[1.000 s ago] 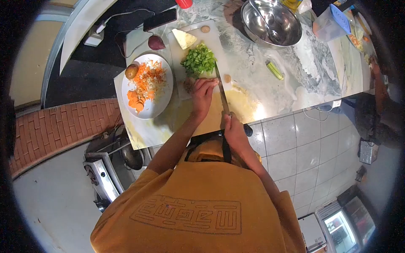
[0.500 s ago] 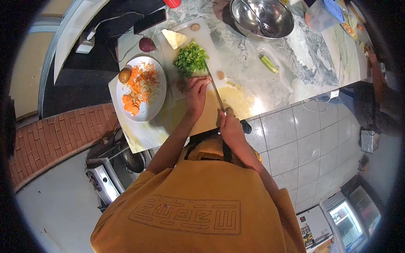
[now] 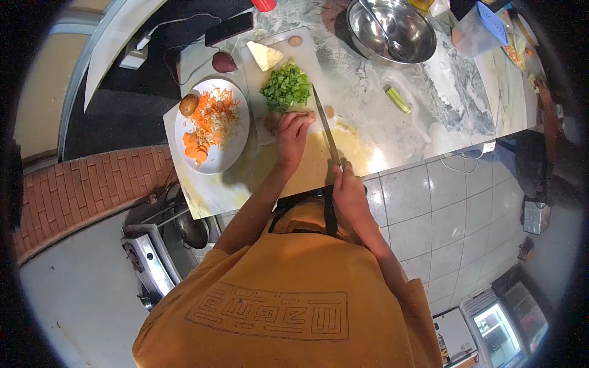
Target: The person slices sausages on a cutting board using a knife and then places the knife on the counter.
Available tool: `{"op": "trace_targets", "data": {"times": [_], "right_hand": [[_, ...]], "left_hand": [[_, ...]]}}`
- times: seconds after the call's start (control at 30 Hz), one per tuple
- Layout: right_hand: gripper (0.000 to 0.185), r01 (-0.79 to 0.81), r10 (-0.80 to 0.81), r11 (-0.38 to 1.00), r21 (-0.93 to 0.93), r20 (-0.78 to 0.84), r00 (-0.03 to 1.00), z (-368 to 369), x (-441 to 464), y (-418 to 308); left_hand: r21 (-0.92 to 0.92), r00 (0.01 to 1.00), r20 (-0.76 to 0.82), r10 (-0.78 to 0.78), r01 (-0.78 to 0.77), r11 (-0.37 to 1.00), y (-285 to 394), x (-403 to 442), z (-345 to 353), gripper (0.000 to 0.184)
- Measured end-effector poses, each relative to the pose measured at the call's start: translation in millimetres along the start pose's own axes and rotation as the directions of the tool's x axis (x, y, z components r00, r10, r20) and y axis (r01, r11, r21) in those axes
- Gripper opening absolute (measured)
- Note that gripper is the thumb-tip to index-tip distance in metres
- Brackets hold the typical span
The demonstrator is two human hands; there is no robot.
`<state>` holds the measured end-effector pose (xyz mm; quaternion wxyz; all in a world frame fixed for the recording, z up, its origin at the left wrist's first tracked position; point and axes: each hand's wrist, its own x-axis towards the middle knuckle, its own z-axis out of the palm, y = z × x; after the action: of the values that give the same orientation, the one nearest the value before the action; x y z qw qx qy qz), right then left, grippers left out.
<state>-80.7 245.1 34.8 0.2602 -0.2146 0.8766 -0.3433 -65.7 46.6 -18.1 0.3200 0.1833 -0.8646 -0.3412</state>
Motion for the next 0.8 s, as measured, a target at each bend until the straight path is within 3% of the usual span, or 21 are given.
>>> {"op": "trace_targets", "data": {"times": [0.3,0.47,0.6,0.67,0.8], "right_hand": [[0.034,-0.111,0.108,0.994,0.021,0.098,0.989,-7,2,-8],[0.035,-0.087,0.084,0.993,0.084,0.044,0.996,0,0,-7],[0.037,-0.093,0.083,0.99,0.104,0.096,0.992,2,2,-3],[0.037,0.003,-0.012,0.987,0.163,0.056,0.998,4,3,-1],[0.037,0.019,-0.025,0.994,0.109,0.055,0.998,10,5,5]], "left_hand": [[-0.002,1.0,-0.025,-0.004,0.004,1.0,6,3,2,0.009],[0.005,1.0,0.001,0.007,-0.007,1.0,5,3,1,0.01],[-0.002,1.0,-0.001,0.009,-0.009,1.0,7,3,1,0.009],[-0.025,1.0,-0.008,0.001,-0.001,1.0,9,4,0,0.007],[-0.028,0.999,-0.028,0.016,-0.017,0.999,3,0,7,0.005]]}}
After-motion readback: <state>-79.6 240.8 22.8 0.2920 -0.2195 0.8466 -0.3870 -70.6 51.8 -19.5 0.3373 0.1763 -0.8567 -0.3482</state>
